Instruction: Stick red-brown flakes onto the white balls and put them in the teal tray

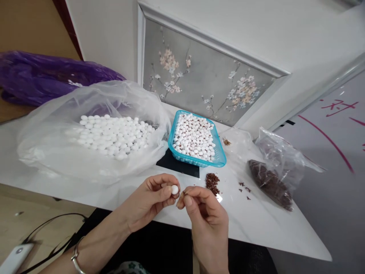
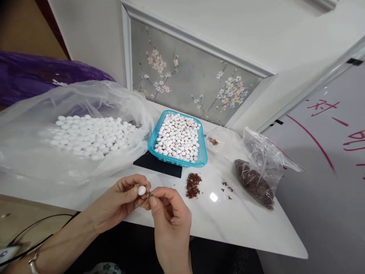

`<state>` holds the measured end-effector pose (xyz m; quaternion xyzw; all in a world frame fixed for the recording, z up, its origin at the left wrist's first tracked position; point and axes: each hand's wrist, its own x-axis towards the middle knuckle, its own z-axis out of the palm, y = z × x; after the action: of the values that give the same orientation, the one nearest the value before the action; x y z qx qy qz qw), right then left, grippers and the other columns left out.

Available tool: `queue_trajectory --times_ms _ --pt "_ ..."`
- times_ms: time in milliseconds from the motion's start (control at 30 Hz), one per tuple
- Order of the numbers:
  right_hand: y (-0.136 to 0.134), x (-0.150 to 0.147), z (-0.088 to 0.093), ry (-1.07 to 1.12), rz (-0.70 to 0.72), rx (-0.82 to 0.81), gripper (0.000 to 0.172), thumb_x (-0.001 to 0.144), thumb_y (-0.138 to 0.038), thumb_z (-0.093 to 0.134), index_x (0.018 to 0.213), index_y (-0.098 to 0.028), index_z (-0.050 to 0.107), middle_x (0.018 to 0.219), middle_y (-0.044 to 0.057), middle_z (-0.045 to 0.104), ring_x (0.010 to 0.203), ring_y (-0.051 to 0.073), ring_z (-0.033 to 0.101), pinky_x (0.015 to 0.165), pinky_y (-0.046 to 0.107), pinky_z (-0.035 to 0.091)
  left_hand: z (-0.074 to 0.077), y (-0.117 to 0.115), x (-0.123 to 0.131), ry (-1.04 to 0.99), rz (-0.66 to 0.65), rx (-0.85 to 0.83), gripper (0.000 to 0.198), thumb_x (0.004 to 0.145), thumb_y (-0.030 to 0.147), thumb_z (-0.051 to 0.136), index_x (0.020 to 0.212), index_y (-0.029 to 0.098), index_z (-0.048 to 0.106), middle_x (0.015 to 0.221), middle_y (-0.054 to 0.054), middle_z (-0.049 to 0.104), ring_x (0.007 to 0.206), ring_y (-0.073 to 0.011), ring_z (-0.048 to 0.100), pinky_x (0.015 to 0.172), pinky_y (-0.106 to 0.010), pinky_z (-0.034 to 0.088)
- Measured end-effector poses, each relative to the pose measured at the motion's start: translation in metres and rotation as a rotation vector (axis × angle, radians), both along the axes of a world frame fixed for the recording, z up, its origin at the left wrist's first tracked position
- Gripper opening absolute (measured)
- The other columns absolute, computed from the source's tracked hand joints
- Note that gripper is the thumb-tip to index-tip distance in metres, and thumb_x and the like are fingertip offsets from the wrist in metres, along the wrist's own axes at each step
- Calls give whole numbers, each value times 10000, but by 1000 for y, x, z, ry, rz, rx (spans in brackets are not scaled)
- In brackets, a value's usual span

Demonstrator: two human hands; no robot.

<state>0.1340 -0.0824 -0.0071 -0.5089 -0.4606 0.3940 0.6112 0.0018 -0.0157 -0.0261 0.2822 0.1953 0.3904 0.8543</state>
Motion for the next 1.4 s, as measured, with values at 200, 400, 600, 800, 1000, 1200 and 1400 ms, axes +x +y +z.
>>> queue_trajectory --times_ms 200,400,600,800,1000,1200,1400 --pt "0 -6 0 -60 14 43 86 895 -182 554 874 -237 618 815 -18 623 755 108 601 708 222 509 1 0 1 -3 14 3 48 750 201 744 782 166 745 710 0 667 647 -87 611 618 -162 488" --pt "1 -8 2 -146 -9 108 118 890 -155 557 829 -240 610 847 -17 561 793 111 556 688 216 477 1 -1 -1 13 27 -17 92 739 225 760 796 154 750 695 8 667 640 -61 588 635 -131 485" --pt "3 -9 2 -167 -6 76 106 895 -162 552 834 -231 604 843 -7 552 786 121 561 682 232 475 -1 -2 -2 27 42 -34 116 723 225 773 814 153 762 717 4 696 622 -56 587 647 -133 494" --pt "1 -9 1 -198 -19 44 83 890 -183 559 826 -219 598 840 -1 557 767 127 565 663 239 473 -4 -1 -1 39 60 -17 113 717 222 778 813 164 766 714 2 704 650 -66 604 659 -138 498" --pt "-1 -9 -3 -351 -95 126 118 897 -132 520 839 -224 566 853 -6 539 783 120 551 684 242 463 -2 -3 0 103 102 22 118 700 239 789 800 179 771 722 5 702 663 -73 610 691 -160 505" --pt "4 -12 -6 -553 -222 210 162 900 -90 482 834 -219 554 844 -6 536 812 106 534 697 205 439 0 -4 2 156 170 53 92 693 226 789 775 188 772 744 11 703 635 -59 592 676 -148 498" --pt "9 -15 -6 -589 -257 226 176 903 -92 472 802 -215 548 815 -8 532 788 107 537 692 206 434 0 -3 4 172 209 79 79 694 214 786 766 184 774 726 8 697 656 -65 585 658 -141 487"
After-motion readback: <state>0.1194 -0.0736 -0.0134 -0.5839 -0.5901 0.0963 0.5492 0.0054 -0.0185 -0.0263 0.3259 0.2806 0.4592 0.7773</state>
